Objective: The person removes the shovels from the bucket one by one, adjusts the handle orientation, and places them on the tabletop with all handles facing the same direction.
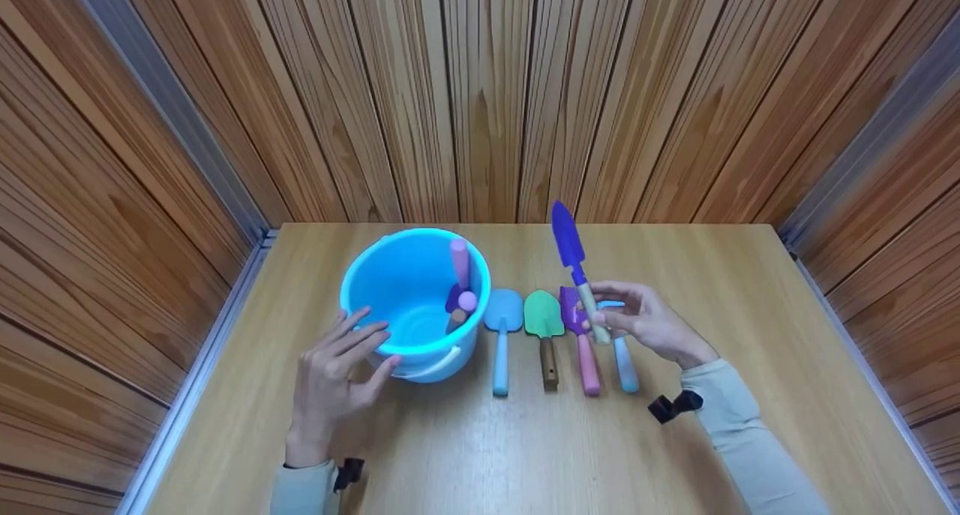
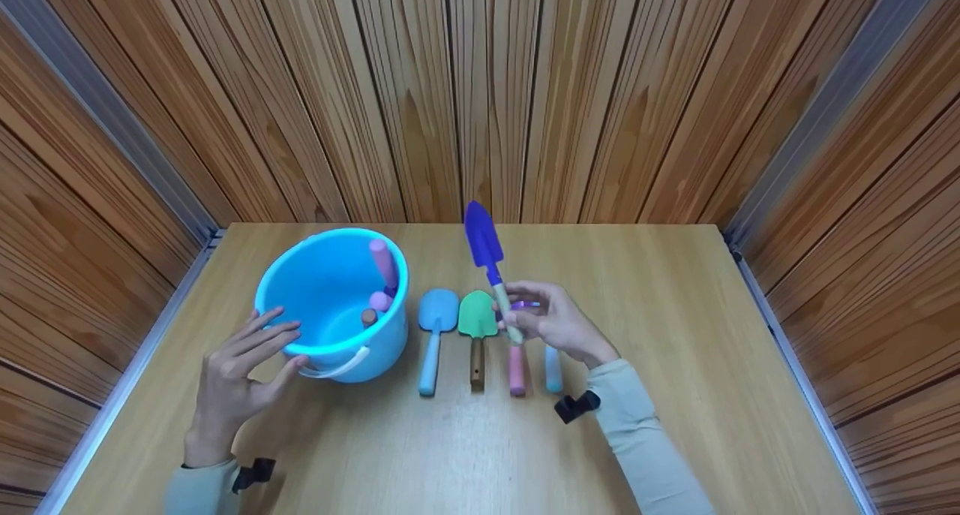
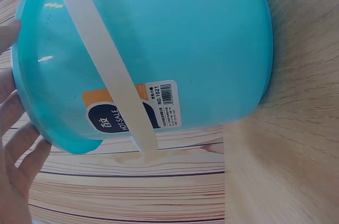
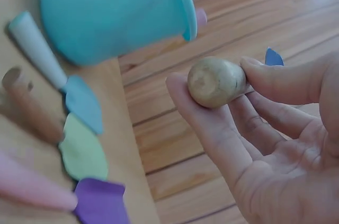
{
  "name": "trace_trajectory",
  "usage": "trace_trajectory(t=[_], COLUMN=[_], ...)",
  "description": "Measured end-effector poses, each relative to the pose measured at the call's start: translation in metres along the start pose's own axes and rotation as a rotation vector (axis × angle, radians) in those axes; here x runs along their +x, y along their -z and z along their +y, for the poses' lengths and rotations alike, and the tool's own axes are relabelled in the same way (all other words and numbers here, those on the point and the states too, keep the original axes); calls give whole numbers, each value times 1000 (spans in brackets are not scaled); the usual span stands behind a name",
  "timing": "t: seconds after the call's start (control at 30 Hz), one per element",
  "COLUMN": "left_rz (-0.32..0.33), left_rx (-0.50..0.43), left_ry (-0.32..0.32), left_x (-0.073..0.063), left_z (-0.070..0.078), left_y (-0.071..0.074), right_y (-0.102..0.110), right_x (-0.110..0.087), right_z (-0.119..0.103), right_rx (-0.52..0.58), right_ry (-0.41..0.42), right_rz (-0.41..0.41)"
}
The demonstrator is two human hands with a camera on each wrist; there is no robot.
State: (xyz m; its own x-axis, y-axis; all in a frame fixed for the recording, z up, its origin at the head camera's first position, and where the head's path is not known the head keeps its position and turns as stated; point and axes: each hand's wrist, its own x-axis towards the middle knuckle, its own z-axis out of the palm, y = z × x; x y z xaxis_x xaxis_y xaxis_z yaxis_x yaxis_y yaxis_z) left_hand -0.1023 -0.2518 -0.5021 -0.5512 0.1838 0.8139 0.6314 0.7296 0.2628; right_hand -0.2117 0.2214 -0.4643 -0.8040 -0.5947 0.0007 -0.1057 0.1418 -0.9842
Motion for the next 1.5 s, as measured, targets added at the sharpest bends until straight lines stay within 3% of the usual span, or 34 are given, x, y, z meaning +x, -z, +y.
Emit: trace_trajectory(t=[0.23, 0.53, 0.93, 1.37, 1.5], left_rz=[-18, -2, -11, 24, 20], left_rx=[2, 3, 3, -18, -7], left_ry=[51, -3, 37, -29, -27], left_x=[-2, -1, -2, 1, 1], left_z=[3, 0, 2, -3, -4], left_y=[1, -1, -1, -2, -1], right_y=[13, 28, 46, 53, 51], right_x=[-21, -47, -84, -98, -99], right_z=[20, 39, 68, 93, 97], right_rx=[30, 64, 69, 100, 118], right_ry=[-56, -133, -246, -401, -408], right_rz=[64, 148, 260, 339, 335])
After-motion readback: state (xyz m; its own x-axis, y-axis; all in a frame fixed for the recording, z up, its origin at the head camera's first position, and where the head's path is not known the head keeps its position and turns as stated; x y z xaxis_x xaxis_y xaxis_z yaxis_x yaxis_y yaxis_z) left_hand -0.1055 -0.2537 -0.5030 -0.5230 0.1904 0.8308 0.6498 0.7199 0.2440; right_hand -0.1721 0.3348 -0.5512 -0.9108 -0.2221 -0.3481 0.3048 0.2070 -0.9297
